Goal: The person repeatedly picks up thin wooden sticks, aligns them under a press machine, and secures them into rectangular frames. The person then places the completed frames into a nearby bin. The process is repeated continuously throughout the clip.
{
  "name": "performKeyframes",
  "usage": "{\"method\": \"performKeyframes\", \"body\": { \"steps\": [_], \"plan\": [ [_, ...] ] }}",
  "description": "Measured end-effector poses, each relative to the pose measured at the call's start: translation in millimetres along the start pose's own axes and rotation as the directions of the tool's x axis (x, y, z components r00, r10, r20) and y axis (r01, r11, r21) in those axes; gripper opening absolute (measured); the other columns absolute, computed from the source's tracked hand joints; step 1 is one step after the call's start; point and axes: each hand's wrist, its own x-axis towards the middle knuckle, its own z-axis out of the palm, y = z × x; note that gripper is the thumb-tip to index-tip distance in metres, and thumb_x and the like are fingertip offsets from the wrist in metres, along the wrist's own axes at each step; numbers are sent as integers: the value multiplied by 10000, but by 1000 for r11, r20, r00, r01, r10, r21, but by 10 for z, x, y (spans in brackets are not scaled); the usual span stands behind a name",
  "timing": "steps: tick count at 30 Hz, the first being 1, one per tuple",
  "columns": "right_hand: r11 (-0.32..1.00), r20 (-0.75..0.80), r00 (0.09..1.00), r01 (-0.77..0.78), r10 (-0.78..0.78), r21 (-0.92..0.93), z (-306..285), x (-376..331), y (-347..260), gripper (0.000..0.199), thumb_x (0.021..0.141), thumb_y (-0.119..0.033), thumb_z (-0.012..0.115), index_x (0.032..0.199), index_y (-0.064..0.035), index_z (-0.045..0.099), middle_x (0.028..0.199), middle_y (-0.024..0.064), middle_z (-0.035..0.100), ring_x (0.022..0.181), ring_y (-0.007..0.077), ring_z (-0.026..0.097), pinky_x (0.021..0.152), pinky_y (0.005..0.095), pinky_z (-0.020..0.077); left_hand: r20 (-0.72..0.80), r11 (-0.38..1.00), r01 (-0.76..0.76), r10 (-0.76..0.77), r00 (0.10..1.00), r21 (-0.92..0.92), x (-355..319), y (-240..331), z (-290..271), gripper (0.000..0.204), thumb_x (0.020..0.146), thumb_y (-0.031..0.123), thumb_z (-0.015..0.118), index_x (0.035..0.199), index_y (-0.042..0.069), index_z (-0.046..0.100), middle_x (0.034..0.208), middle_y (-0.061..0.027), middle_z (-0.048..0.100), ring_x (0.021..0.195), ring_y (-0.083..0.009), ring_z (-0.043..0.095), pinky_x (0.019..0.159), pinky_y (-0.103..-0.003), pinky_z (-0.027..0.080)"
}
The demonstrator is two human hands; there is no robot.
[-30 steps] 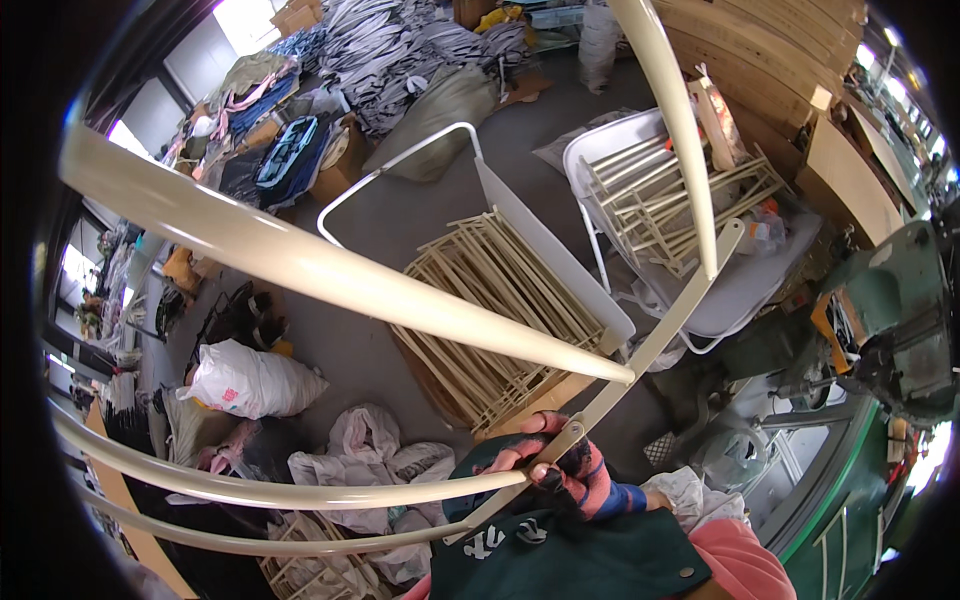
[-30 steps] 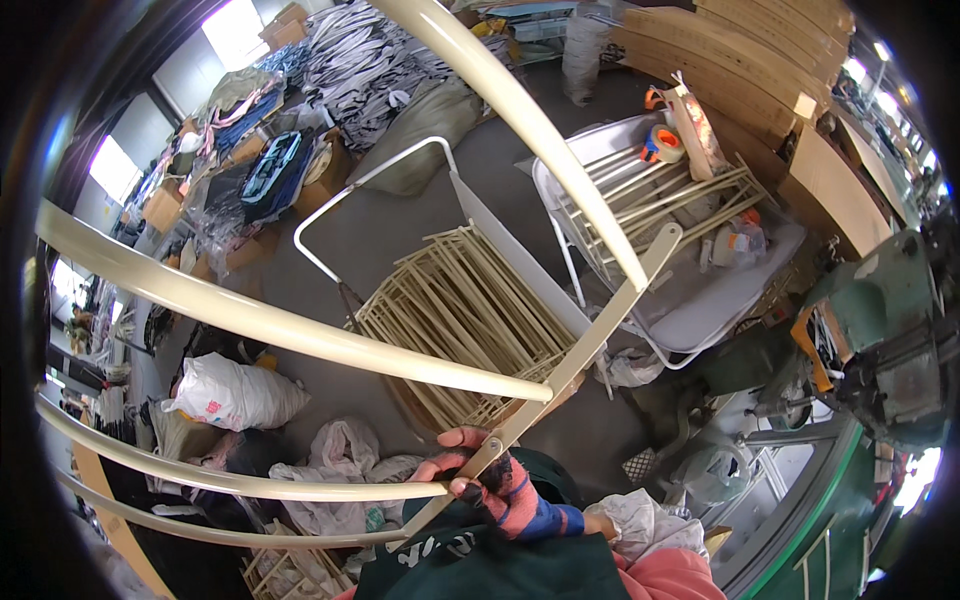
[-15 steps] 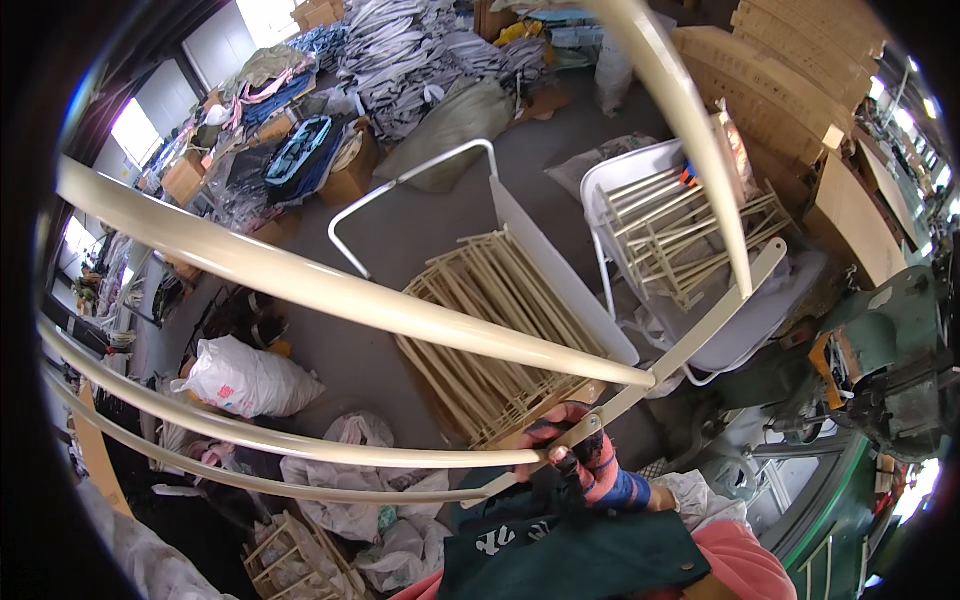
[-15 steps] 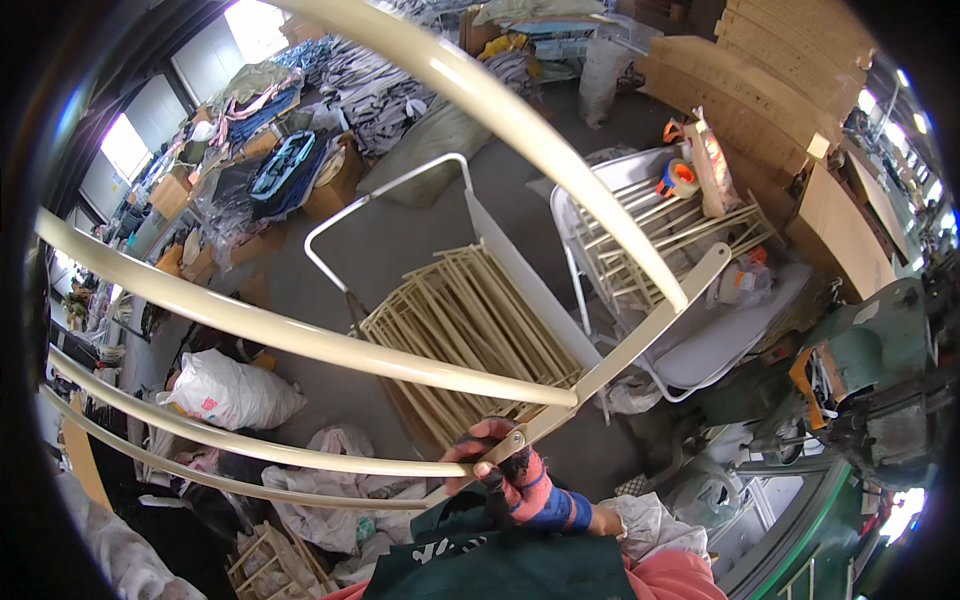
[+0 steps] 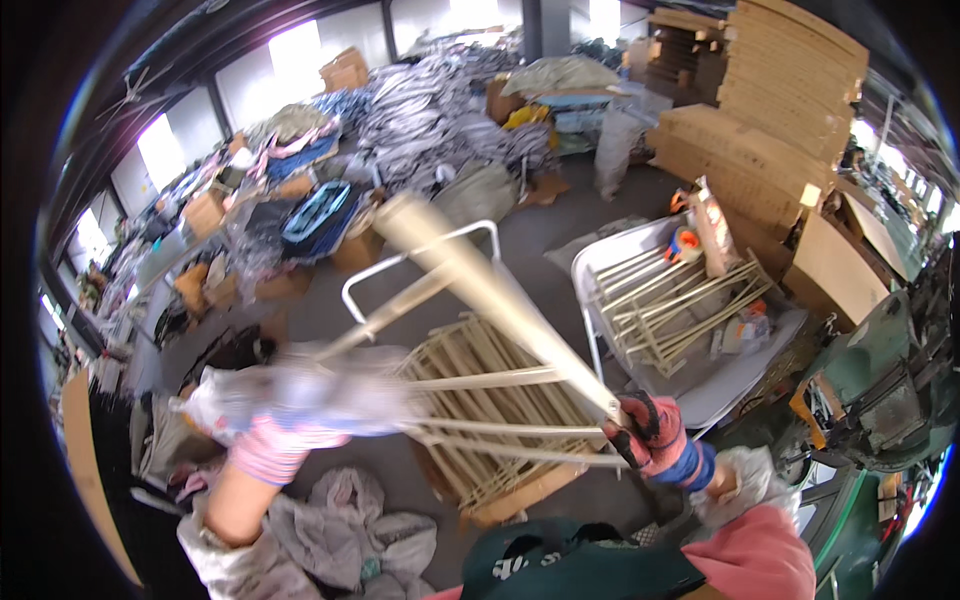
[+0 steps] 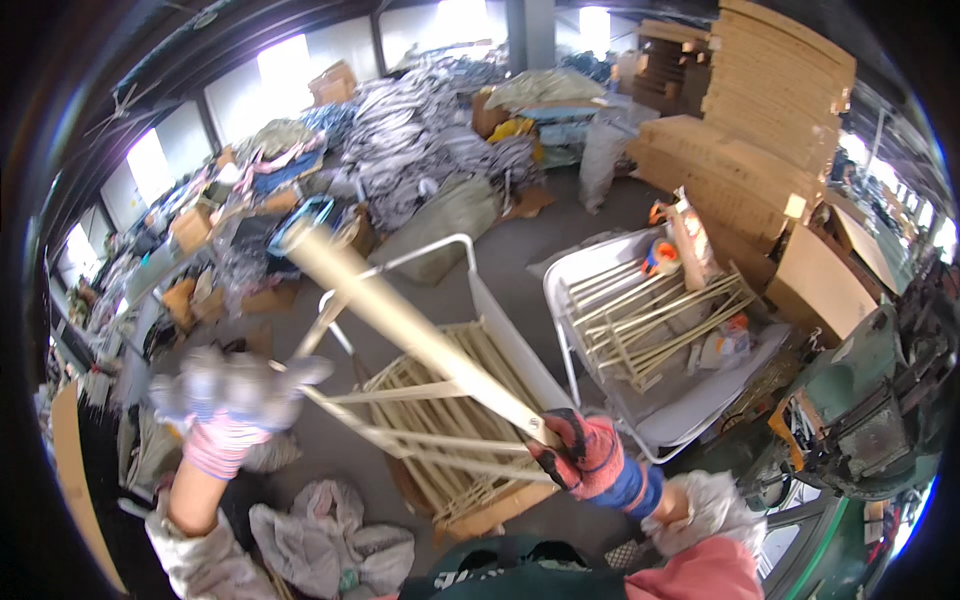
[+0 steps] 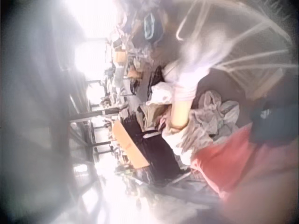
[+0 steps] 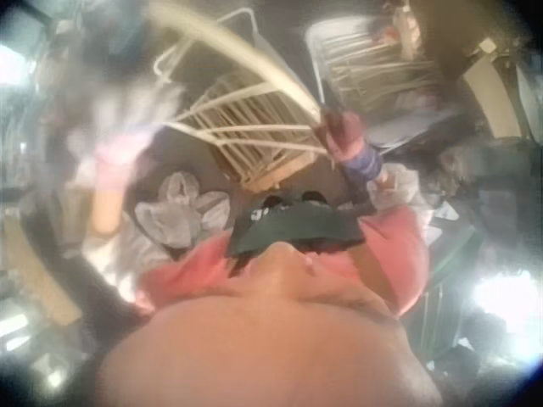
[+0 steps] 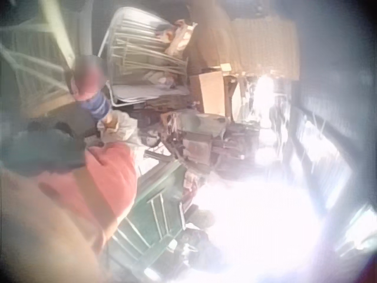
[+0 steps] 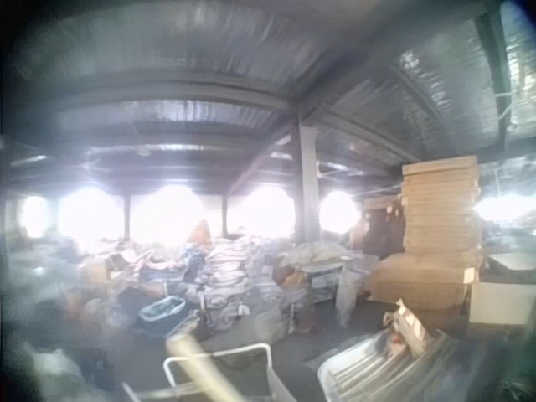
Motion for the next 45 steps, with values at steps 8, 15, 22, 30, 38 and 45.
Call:
{"method": "performKeyframes", "body": {
  "steps": [8,15,22,30,38,45],
  "plan": [
    [956,546,796,-293,262,-31,-571,408,35,237,777,-123,637,993,-33,601,720,117,620,653,197,607,631,282,481,777,643,474,332,535,-601,-267,586,569,253,786,334,632,819,83,632,607,-78,601,570,-240,611,564,-356,479],
    [331,583,365,-928,726,169,-573,-193,294,298,839,-208,659,1045,1,605,639,-9,558,528,52,474,469,204,376,919,-107,988,367,143,-111,-740,1720,448,249,819,269,679,861,24,684,601,-6,589,527,-95,545,498,-235,461],
    [720,399,601,-544,693,-430,59,-415,171,663,689,-514,701,1090,-14,529,814,187,622,820,285,631,735,347,489,535,-894,427,430,727,139,263,2942,-885,355,860,214,598,1088,-24,466,940,-169,597,871,-268,568,802,-355,459],
    [601,483,427,-742,765,-296,-1035,95,-660,756,296,-486,908,781,-43,533,545,-50,448,493,35,400,457,202,353,785,-496,612,-316,534,-616,-337,3149,-338,690,607,357,800,1128,29,490,1066,-122,577,1020,-330,536,904,-443,403],
    [888,435,778,-351,453,-296,-901,384,-786,675,379,-286,890,890,-53,516,754,89,611,582,191,577,533,254,455,624,-517,444,-246,741,-732,-300,3513,807,334,571,316,743,673,93,516,682,-84,543,657,-279,555,594,-376,418],
    [993,973,200,-45,114,-107,529,-661,791,177,796,-249,576,850,-84,542,761,80,557,726,255,585,604,354,498,425,66,459,-282,860,-886,-1864,3697,1552,321,678,260,669,563,130,400,586,-30,429,576,-199,493,540,-342,425]
  ]
}}
